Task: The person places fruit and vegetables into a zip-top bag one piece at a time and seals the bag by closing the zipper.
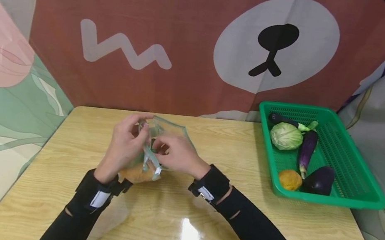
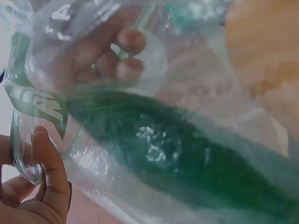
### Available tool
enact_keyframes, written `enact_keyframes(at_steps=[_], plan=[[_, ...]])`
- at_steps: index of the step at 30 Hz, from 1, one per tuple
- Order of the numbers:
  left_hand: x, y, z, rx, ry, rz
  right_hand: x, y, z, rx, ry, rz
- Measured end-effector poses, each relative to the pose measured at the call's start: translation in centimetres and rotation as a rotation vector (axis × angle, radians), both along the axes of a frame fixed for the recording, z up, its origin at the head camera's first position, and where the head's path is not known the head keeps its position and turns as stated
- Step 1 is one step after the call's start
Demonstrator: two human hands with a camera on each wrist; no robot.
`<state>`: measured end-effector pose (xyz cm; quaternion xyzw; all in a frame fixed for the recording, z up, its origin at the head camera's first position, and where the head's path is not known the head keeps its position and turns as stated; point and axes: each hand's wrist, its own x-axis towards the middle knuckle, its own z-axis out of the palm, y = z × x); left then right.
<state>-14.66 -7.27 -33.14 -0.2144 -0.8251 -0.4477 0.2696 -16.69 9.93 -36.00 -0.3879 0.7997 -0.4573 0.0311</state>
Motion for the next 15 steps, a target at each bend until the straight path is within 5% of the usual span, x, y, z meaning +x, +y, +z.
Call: enact_keyframes(at_steps=[7, 15], plan=[[0.1, -0.1, -0.1, -0.003, -0.004, -0.02, -0.2, -0.3, -0.2, 0.11, 0.074, 0.055], [0.0, -0.2, 0.0, 0.006, -0.009, -0.013, -0.1, 1.5, 1.3, 0.137, -0.104, 0.031]])
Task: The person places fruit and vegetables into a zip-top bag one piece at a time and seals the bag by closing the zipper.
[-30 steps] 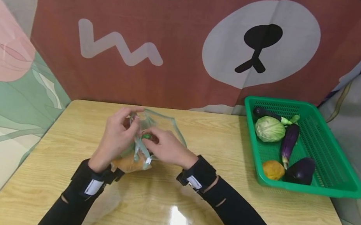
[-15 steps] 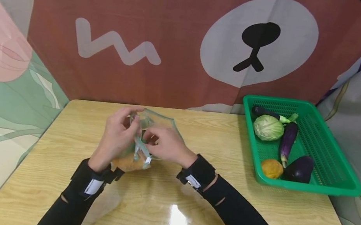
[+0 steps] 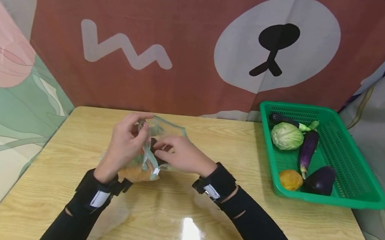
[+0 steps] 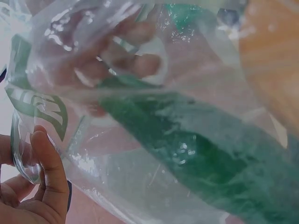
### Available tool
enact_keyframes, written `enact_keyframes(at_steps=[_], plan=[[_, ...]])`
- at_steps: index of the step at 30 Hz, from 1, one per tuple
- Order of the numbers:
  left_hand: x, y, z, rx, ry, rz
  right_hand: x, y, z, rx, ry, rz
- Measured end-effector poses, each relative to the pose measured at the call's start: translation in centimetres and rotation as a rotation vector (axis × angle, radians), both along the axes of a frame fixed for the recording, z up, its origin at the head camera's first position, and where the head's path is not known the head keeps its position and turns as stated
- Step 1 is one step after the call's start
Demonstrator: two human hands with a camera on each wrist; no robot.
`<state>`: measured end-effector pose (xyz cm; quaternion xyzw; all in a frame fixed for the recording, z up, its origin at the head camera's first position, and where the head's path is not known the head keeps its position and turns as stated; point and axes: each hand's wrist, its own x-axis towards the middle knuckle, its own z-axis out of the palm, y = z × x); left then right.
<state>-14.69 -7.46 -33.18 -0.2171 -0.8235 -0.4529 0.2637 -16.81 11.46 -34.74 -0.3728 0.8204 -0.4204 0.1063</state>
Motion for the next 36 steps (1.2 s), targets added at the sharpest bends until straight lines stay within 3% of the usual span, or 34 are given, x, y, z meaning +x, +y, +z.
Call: enact_keyframes(at_steps=[10, 18, 28, 36], plan=[[0.0, 0.2, 0.1, 0.022, -0.031, -0.002, -0.6, 6.9, 3.4, 0.007, 0.081, -0.284], [0.1, 0.2, 0.2, 0.027, -0.053, -0.001, -1.9, 13.4, 3.9, 0.138, 0.117, -0.49], [0.1, -0.1, 0.0, 0.015, -0.062, -0.005, -2.2, 18.0, 2.3, 0.304, 0.102, -0.562], [0.1, -0.2, 0.0, 0.019, -0.079, -0.014, -3.0, 21.3, 2.7, 0.444, 0.114, -0.673]])
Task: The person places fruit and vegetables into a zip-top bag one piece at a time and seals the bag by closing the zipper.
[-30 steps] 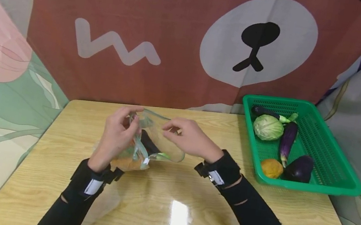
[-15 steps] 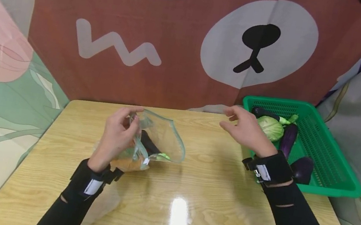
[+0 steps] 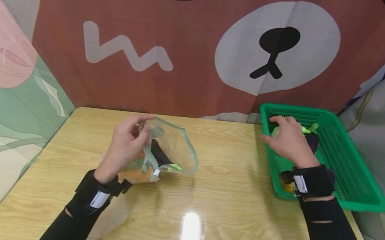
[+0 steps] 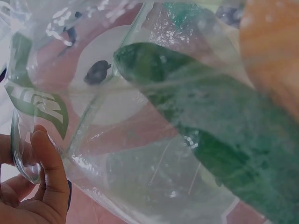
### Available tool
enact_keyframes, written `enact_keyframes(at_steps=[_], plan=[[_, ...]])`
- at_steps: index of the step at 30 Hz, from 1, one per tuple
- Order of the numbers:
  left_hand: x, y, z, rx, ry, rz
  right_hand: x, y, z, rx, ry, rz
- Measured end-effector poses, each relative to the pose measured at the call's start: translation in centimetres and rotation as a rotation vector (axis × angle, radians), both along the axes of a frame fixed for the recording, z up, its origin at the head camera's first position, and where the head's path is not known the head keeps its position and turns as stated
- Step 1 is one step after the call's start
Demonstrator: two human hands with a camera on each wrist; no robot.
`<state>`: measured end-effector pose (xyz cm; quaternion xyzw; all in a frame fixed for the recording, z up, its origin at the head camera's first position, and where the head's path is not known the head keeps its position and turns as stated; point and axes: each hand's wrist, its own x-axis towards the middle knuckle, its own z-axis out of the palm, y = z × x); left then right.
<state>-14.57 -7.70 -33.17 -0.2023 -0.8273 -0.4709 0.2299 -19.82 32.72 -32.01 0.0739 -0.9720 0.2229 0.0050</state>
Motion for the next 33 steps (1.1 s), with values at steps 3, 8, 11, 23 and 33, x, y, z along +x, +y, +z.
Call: enact_keyframes(at_steps=[3, 8, 11, 23, 33], plan=[[0.1, -0.1, 0.1, 0.007, -0.001, -0.004, -0.7, 1.6, -0.1, 0.048, -0.032, -0.012], [0.0, 0.0, 0.2, 0.016, 0.002, -0.007, -1.8, 4.0, -0.7, 0.103, -0.091, 0.001], [0.0, 0.0, 0.2, 0.012, 0.004, -0.005, -2.6, 4.8, -1.3, 0.116, -0.134, 0.005], [0.2, -0.3, 0.3, -0.008, -0.014, 0.015, -6.4, 7.0, -4.6, 0.166, -0.275, 0.117], [0.2, -0.4, 0.2, -0.009, -0.008, 0.026, -7.2, 7.9, -5.9, 0.195, -0.389, 0.06]])
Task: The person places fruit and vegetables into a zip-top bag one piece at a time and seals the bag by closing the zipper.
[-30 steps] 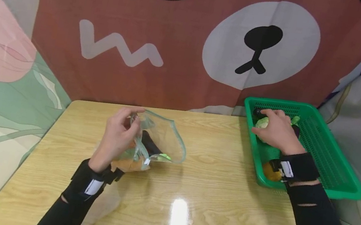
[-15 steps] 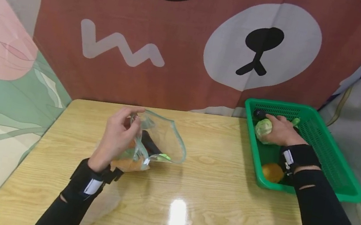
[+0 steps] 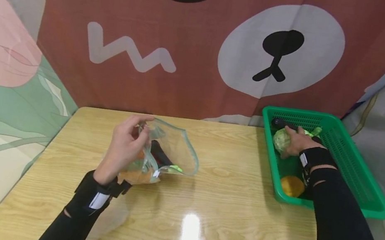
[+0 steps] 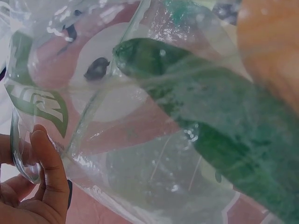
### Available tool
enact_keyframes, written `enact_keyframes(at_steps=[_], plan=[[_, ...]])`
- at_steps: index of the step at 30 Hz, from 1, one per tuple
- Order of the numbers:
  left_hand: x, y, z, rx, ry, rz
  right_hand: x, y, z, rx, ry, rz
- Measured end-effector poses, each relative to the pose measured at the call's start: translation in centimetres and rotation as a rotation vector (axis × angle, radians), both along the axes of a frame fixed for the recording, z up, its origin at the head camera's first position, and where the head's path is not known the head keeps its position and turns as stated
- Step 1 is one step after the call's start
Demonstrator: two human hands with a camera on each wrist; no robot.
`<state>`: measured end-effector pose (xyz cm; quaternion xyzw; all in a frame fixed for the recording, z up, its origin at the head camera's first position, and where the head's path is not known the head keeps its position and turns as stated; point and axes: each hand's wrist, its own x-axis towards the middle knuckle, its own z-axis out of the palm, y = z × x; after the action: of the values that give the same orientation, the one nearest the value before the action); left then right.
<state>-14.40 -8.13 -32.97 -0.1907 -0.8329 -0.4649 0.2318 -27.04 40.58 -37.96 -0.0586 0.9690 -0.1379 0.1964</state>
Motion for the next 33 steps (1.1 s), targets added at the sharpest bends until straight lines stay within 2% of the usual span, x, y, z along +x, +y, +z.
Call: enact_keyframes(at_steps=[7, 15, 20, 33], plan=[[-0.1, 0.0, -0.1, -0.004, 0.007, 0.004, -0.3, 0.9, -0.9, -0.025, -0.023, -0.025], [-0.1, -0.1, -0.1, -0.004, 0.02, 0.002, -0.9, 0.7, -2.5, 0.015, 0.024, -0.07], [-0.1, -0.1, 0.0, -0.004, 0.025, 0.001, -1.1, 1.0, -3.3, -0.005, 0.06, -0.115], [0.0, 0.0, 0.0, -0.018, 0.015, 0.005, -0.6, 0.7, -4.1, 0.025, 0.181, -0.029]])
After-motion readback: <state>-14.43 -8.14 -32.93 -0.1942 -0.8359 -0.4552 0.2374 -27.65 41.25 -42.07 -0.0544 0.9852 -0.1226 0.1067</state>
